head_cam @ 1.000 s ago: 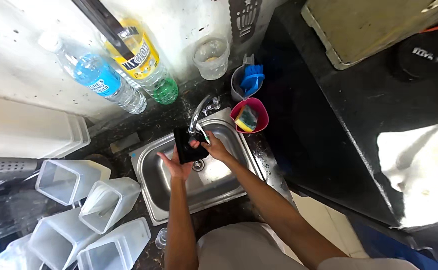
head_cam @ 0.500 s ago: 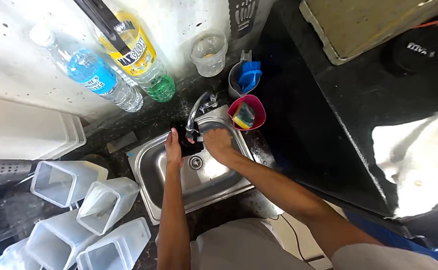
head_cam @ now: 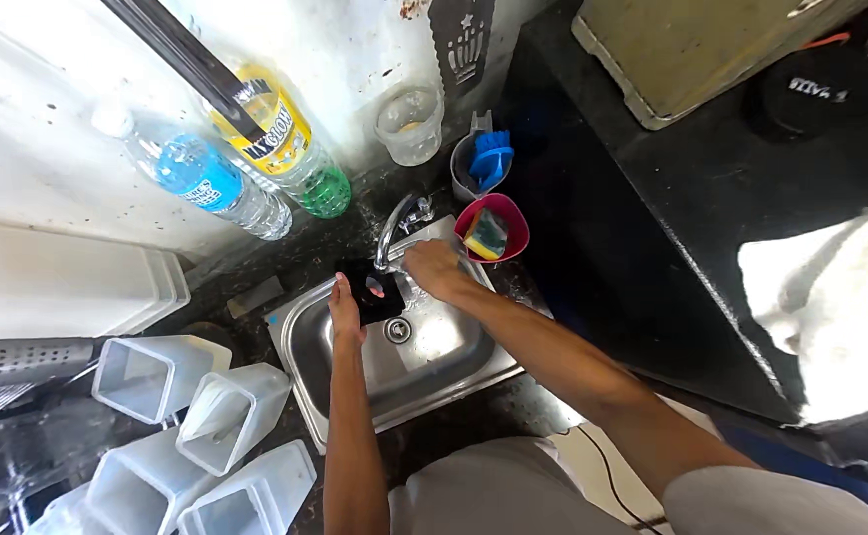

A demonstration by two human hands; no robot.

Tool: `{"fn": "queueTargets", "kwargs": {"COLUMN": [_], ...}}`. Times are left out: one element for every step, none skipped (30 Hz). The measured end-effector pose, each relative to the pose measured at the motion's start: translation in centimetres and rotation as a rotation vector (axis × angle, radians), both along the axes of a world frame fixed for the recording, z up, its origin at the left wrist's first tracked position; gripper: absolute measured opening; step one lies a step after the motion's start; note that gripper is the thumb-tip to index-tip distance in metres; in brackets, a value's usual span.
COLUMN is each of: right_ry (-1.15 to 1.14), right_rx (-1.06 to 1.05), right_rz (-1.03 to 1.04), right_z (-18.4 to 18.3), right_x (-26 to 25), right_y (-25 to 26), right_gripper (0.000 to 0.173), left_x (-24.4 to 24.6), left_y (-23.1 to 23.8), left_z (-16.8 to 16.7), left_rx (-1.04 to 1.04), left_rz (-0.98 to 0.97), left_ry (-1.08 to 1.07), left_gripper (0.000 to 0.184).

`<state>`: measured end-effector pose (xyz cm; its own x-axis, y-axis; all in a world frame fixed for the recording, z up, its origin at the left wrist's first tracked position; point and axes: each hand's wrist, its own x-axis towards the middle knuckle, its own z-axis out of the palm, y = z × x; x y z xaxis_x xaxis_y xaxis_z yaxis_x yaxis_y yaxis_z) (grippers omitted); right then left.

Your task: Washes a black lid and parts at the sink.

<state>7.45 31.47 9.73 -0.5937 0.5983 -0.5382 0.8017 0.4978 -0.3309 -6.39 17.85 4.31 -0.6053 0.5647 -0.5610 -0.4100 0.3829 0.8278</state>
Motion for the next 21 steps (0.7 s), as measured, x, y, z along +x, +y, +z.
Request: {"fn": "queueTargets", "kwargs": {"right_ry": [-0.001, 0.015, 0.03, 0.026, 0.014, 0.004, -0.003, -0.01, -0.017, -0.009, 0.004, 0.01, 0.004, 0.004, 0.005, -0.006, -0.021, -0.039, -0.046, -0.041, -0.028], "right_rx": [0.004, -0.012, -0.032, -0.047, -0.049, -0.031, -0.011, 0.004, 0.008, -0.017, -0.04, -0.052, -0.047, -0.02, -0.001, 0.009, 0.011, 0.001, -0.01, -0.015, -0.009], "right_rz": [-0.013, 0.008, 0.048, 0.083, 0.086, 0.055, 0.011, -0.028, -0.035, -0.015, 0.015, 0.045, 0.057, 0.042, 0.02, 0.016, 0.032, 0.061, 0.084, 0.082, 0.059], "right_z": [0.3, 0.3, -0.1, -0.6, -1.0, -1.0, -0.7, -0.3, 0.1, 0.3, 0.3, 0.0, -0.6, -1.0, -1.1, -0.8, -0.3, 0.1, 0.2, -0.1, -0.6], "right_x": [0.0, 0.2, 0.2, 0.3, 0.4, 0.4, 0.4, 0.3, 0.2, 0.2, 0.2, 0.1, 0.0, -0.2, -0.4, -0.6, -0.8, -0.9, -0.7, -0.6, -0.3], "right_y": [0.0, -0.2, -0.5, -1.0, -1.1, -0.8, -0.4, -0.1, 0.1, -0.1, -0.8, -1.5, -2.0, -2.2, -2.3, -2.5, -2.9, -3.4, -3.4, -3.2, -2.8], "right_gripper": [0.029, 0.033, 0.036, 0.038, 0.039, 0.038, 0.033, 0.025, 0.026, 0.033, 0.037, 0.037, 0.035, 0.031, 0.027, 0.023, 0.018, 0.016, 0.015, 0.016, 0.016], "left_x": [0.0, -0.1, -0.3, -0.4, -0.4, -0.2, 0.0, 0.2, 0.2, 0.1, -0.1, -0.2, -0.2, 0.0, 0.1, 0.2, 0.3, 0.5, 0.5, 0.6, 0.8], "left_y": [-0.2, -0.3, -0.3, -0.2, -0.1, 0.0, 0.0, -0.1, -0.2, -0.2, -0.2, -0.1, 0.1, 0.2, 0.3, 0.4, 0.4, 0.4, 0.6, 0.7, 0.5], "left_z": [-0.1, 0.0, 0.0, 0.1, 0.1, 0.2, 0.5, 0.7, 0.9, 1.0, 1.0, 0.8, 0.6, 0.5, 0.6, 0.7, 0.8, 1.1, 1.3, 1.3, 1.2], "left_rx": [0.0, 0.008, 0.022, 0.031, 0.032, 0.021, 0.002, -0.013, -0.014, -0.006, 0.001, 0.005, 0.004, 0.007, 0.009, 0.008, 0.0, -0.013, -0.014, -0.01, -0.009], "left_rz": [0.02, 0.039, 0.049, 0.047, 0.039, 0.034, 0.034, 0.038, 0.044, 0.048, 0.054, 0.055, 0.059, 0.064, 0.074, 0.087, 0.089, 0.079, 0.064, 0.051, 0.044], "left_ry": [-0.01, -0.028, -0.047, -0.061, -0.069, -0.072, -0.067, -0.065, -0.066, -0.075, -0.083, -0.089, -0.088, -0.085, -0.084, -0.083, -0.083, -0.083, -0.076, -0.068, -0.059], "left_gripper": [0.063, 0.064, 0.064, 0.065, 0.065, 0.065, 0.065, 0.065, 0.065, 0.065, 0.065, 0.065, 0.065, 0.064, 0.063, 0.063, 0.064, 0.064, 0.063, 0.062, 0.061]}}
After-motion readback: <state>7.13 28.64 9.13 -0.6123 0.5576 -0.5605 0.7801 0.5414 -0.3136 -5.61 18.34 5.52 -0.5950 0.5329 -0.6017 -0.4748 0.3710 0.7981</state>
